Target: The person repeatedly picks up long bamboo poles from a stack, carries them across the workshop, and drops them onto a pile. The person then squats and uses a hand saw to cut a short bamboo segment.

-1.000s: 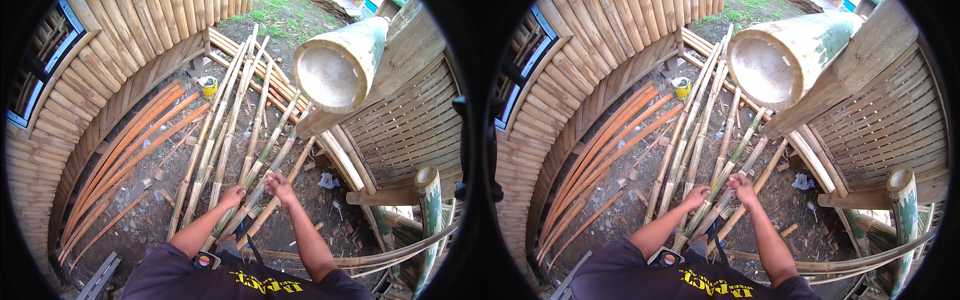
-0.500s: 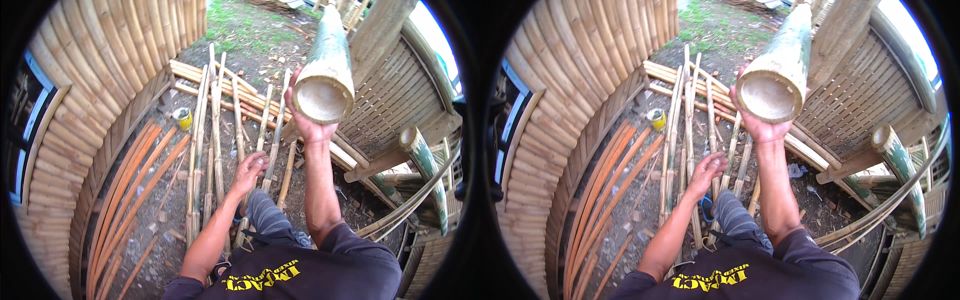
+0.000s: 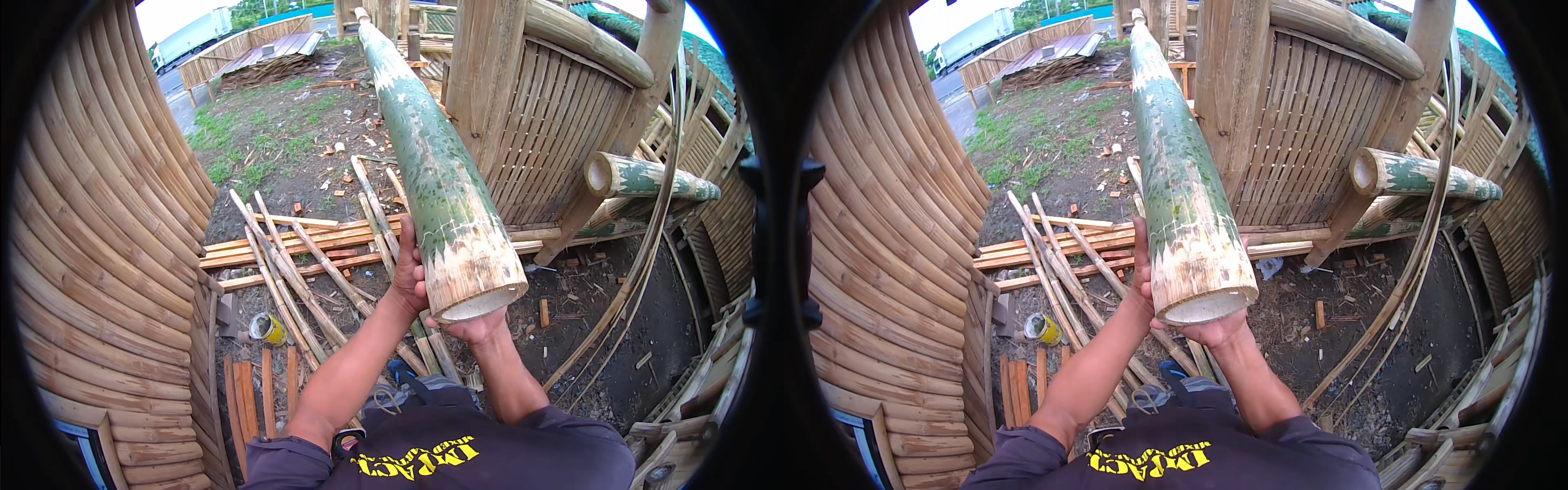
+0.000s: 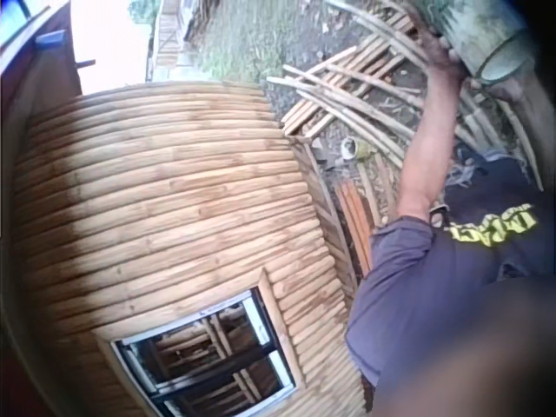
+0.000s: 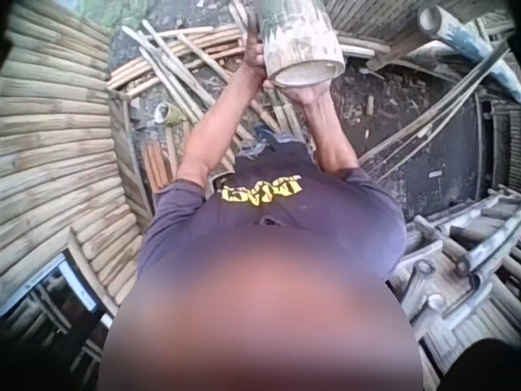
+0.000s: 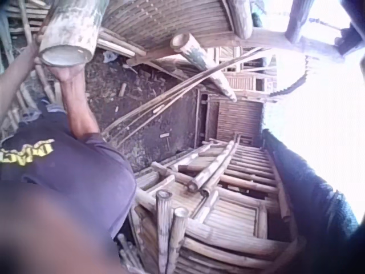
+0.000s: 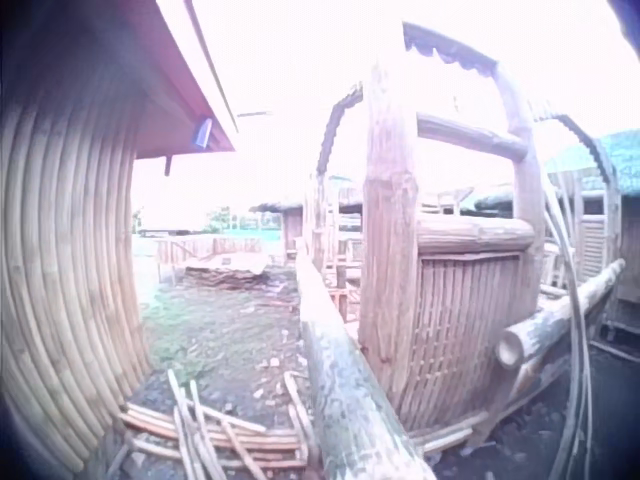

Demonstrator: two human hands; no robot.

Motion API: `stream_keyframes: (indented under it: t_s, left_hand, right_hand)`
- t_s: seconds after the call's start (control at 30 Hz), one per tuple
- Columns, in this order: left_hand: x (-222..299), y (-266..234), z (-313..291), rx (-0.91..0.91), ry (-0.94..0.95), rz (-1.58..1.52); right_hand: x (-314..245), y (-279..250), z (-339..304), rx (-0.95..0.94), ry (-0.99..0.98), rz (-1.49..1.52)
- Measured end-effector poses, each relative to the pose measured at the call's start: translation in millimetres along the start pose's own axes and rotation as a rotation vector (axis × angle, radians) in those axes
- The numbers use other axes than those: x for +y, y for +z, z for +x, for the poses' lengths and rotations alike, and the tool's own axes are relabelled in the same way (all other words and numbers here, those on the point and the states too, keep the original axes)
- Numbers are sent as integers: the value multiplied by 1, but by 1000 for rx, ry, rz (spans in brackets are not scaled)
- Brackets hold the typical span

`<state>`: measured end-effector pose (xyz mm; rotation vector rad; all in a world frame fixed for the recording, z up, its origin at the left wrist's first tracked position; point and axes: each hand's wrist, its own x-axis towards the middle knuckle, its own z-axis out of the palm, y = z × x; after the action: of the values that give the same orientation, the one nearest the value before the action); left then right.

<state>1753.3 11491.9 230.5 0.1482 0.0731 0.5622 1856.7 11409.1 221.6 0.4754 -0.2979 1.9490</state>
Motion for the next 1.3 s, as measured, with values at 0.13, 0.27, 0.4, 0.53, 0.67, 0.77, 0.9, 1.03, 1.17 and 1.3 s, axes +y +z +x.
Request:
stream_keyframes:
  t_s: [0.13, 0.27, 0.4, 0.53, 0.67, 0.77, 0.9, 1.03, 1.17, 1.3]
  left_hand:
    - [10, -11, 1, -76, -66, 32]
    - [24, -33, 4, -267, -115, 174]
    - [68, -69, -12, -185, -214, 738]
    - [125, -132, -74, 251, -151, 967]
    - [172, -190, -167, 392, -7, 977]
    - [208, -225, -230, 653, 21, 881]
    - [266, -269, -267, 703, -67, 845]
    - [323, -309, -242, 865, -104, 867]
    - [388, -334, -158, 962, -128, 887]
    - [460, -321, -52, 1004, -114, 875]
  right_hand:
    - [0, 4, -1, 6, 6, 6]
    - [18, -28, -4, 37, -75, 64]
    - [42, -106, 2, 215, -68, -213]
    - [71, -177, 23, 708, 5, -584]
    - [123, -211, 79, 853, 184, -807]
    - [177, -232, 119, 999, 342, -855]
    - [197, -275, 162, 986, 522, -1037]
    - [151, -345, 207, 1089, 538, -1112]
    - [70, -415, 282, 1218, 525, -1125]
    - [-22, -441, 374, 1120, 489, -1241]
